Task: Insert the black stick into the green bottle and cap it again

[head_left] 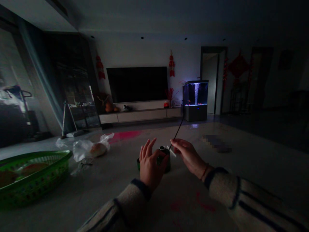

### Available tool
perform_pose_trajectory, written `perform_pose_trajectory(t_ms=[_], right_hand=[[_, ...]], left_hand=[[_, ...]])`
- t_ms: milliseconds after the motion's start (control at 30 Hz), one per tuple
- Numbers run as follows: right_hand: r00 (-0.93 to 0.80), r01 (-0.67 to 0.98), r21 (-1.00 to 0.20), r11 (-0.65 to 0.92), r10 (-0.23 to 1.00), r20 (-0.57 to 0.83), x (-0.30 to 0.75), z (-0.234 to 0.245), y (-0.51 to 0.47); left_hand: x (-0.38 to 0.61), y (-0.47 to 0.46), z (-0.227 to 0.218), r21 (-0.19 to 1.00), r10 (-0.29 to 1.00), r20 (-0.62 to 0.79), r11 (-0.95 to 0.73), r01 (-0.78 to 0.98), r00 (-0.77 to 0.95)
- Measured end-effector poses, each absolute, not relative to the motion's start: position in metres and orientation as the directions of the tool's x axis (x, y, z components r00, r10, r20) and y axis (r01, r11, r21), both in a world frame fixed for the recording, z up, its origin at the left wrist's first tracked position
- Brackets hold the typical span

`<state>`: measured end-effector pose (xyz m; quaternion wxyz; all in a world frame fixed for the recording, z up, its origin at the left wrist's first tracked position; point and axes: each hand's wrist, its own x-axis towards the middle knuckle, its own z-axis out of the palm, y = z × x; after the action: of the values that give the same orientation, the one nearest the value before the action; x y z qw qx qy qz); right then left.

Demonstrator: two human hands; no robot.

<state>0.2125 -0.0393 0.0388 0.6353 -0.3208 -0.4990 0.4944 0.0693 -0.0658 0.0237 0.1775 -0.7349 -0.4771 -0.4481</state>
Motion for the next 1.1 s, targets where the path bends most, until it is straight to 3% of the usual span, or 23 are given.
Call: perform_pose_trajectory(t_ms=[400, 833, 1100], right_hand=[[0.109, -0.35, -0.856, 0.381, 0.924, 0.367, 0.252, 0.048, -0.011], [0.08, -0.382, -0.851, 0.361, 0.93, 0.359, 0.263, 0.054, -0.009], [0.24, -0.403, -0.804, 0.437, 0.898, 0.368, 0.271, 0.06, -0.003]], left_hand=[[0.061, -0.058, 0.025, 0.085, 0.533, 0.823, -0.457, 0.885, 0.197], [0.053, -0.054, 0.029, 0.057, 0.488, 0.855, -0.428, 0.902, 0.178], [0.05, -0.051, 0.029, 0.085, 0.507, 0.847, -0.43, 0.899, 0.162]])
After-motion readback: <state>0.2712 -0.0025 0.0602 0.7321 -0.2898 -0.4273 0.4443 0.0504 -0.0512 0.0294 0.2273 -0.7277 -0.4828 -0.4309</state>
